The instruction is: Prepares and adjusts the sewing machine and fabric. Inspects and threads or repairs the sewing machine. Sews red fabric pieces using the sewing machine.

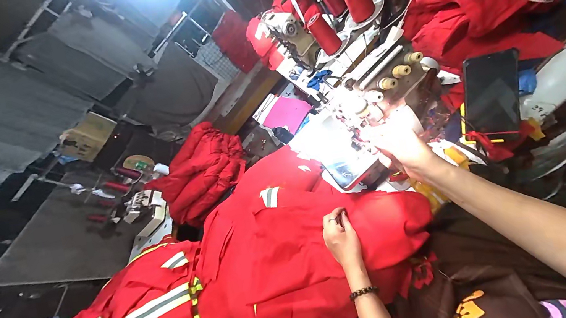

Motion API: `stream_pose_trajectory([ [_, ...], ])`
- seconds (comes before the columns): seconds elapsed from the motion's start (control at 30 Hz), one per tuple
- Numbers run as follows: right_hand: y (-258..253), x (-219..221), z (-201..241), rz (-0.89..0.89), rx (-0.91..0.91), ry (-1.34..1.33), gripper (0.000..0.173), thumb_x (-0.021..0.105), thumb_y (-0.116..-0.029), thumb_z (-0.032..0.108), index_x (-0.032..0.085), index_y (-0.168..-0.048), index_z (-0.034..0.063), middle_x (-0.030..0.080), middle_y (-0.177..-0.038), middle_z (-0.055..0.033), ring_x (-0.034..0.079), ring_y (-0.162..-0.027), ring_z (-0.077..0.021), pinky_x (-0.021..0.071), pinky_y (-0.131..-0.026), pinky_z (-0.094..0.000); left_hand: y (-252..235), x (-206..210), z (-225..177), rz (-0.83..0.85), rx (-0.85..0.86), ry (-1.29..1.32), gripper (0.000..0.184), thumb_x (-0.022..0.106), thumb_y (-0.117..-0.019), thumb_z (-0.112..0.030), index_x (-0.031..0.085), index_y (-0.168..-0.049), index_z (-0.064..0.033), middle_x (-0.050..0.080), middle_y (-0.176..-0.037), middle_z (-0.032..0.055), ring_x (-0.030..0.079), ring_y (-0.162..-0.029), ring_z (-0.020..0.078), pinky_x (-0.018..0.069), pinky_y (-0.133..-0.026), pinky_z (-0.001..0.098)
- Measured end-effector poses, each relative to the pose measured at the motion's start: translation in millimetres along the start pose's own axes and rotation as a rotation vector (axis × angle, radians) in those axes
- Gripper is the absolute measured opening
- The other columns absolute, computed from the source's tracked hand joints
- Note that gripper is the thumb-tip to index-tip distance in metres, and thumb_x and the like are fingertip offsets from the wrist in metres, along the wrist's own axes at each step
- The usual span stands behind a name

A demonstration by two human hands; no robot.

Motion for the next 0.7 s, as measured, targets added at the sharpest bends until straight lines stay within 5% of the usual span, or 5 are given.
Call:
stream_pose_trajectory([
  [0.7, -15.6, 6.9, -5.0, 0.010, 0.004, -0.098, 0.008, 0.064, -0.0988, 0.007, 0.068, -0.103, 0.0028, 0.061, -0.069, -0.0029, 0.051, -0.050, -0.0075, 0.0458, -0.048, -0.0210, -0.6, 0.2, 1.3, -0.003, -0.006, 0.002, 0.013, 0.068, -0.0931, -0.006, 0.077, -0.102, -0.0048, 0.074, -0.099, 0.0079, 0.072, -0.089, 0.0174, 0.0598, -0.084, 0.0391],
])
Point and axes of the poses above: each hand's wrist, its own y-axis away from the middle knuckle, its own x-axis out of the palm, z = x × y, the point moved 7 cm from there along -y, towards the middle knuckle
